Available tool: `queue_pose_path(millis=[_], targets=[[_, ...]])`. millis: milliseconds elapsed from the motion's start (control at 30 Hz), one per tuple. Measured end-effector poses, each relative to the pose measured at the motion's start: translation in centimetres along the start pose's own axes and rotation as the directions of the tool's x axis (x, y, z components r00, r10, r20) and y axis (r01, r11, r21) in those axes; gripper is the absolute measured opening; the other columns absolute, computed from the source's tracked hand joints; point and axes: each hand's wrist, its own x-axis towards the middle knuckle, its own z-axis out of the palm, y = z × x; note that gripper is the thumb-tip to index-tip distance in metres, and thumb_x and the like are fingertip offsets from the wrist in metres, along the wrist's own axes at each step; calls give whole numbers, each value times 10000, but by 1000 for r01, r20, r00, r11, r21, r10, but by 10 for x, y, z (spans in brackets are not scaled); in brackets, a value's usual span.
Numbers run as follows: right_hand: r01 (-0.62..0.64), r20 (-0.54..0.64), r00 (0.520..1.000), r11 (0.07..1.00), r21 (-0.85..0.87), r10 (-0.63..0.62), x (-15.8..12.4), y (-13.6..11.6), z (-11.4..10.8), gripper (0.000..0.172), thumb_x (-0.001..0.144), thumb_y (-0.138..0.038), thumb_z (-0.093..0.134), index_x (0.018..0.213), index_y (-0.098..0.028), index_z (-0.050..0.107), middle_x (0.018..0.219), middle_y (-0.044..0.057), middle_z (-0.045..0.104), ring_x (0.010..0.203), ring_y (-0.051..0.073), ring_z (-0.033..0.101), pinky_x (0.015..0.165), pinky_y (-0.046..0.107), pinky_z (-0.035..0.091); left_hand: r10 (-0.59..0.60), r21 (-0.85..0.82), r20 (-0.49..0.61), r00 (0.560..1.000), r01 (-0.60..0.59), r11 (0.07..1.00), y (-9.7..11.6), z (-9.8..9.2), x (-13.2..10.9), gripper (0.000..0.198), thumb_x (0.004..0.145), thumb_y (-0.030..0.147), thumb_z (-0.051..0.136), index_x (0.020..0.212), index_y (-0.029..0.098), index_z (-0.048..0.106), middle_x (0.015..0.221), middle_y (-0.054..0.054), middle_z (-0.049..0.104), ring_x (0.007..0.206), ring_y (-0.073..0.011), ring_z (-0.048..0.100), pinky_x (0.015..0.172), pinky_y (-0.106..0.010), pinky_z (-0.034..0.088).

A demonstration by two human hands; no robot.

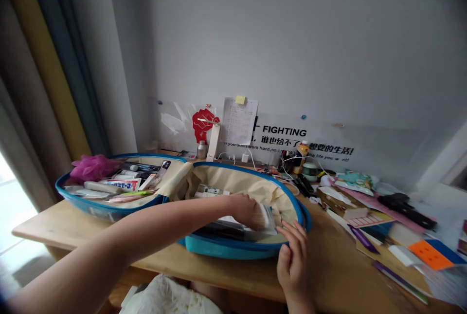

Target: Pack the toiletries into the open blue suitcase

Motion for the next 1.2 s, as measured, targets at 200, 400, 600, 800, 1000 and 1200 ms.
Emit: queue_pose_path(millis=[200, 400, 600, 800, 1000, 1200], targets=[[9, 5, 1000, 1000, -15, -9, 0, -1, 0, 341, 1020, -328, 335, 1126, -193, 630, 1124, 135, 652, 1240, 295, 543, 985, 525, 455, 13, 53, 73, 997, -17, 998, 5, 17, 8, 730, 684, 589, 729, 1307, 228, 607, 1362, -136, 638, 1257, -334, 588, 1020, -394, 489], [-6, 3, 1000, 1000, 5, 6, 1, -2, 0, 343, 1017, -335, 339, 1144, -206, 630, 1122, 129, 652, 1238, 300, 546, 991, 542, 454, 10, 77, 136, 991, -21, 997, 7, 20, 0, 932, 700, 524, 754, 1469, 101, 442, 1499, -228, 485, 1341, -353, 513, 1089, -409, 444], [13, 14, 1000, 1000, -9, -13, 2, -3, -1, 346, 1021, -325, 325, 1136, -196, 625, 1130, 138, 649, 1238, 299, 552, 970, 529, 470, 6, 53, 149, 989, -14, 999, 7, 17, -3, 1014, 695, 528, 774, 1509, 70, 379, 1518, -274, 437, 1377, -388, 471, 1114, -436, 416], [31, 4, 1000, 999, -6, -31, 4, 0, -1, 336, 1019, -334, 339, 1117, -180, 621, 1114, 144, 645, 1242, 312, 545, 983, 527, 448, 82, -83, 41, 996, -79, 993, -13, -6, -20, 968, 780, 617, 681, 1542, 129, 337, 1554, -190, 432, 1405, -343, 447, 1098, -419, 424], [68, 7, 998, 998, -13, -68, 5, 2, -1, 342, 1020, -327, 328, 1110, -162, 614, 1108, 160, 644, 1223, 316, 552, 971, 518, 447, -68, -262, -357, 931, -30, 965, -89, -32, -79, 441, 940, 449, 549, 1331, 252, 601, 1285, -42, 688, 1129, -194, 647, 960, -273, 480], [78, 8, 997, 997, -25, -78, 5, 3, 0, 357, 1023, -338, 316, 1099, -159, 615, 1099, 163, 644, 1255, 328, 543, 992, 528, 441, -494, -317, -410, 766, 388, 865, -221, -36, -162, 453, 1054, 360, 287, 1347, 140, 554, 972, -78, 739, 762, -174, 662, 696, -314, 529]])
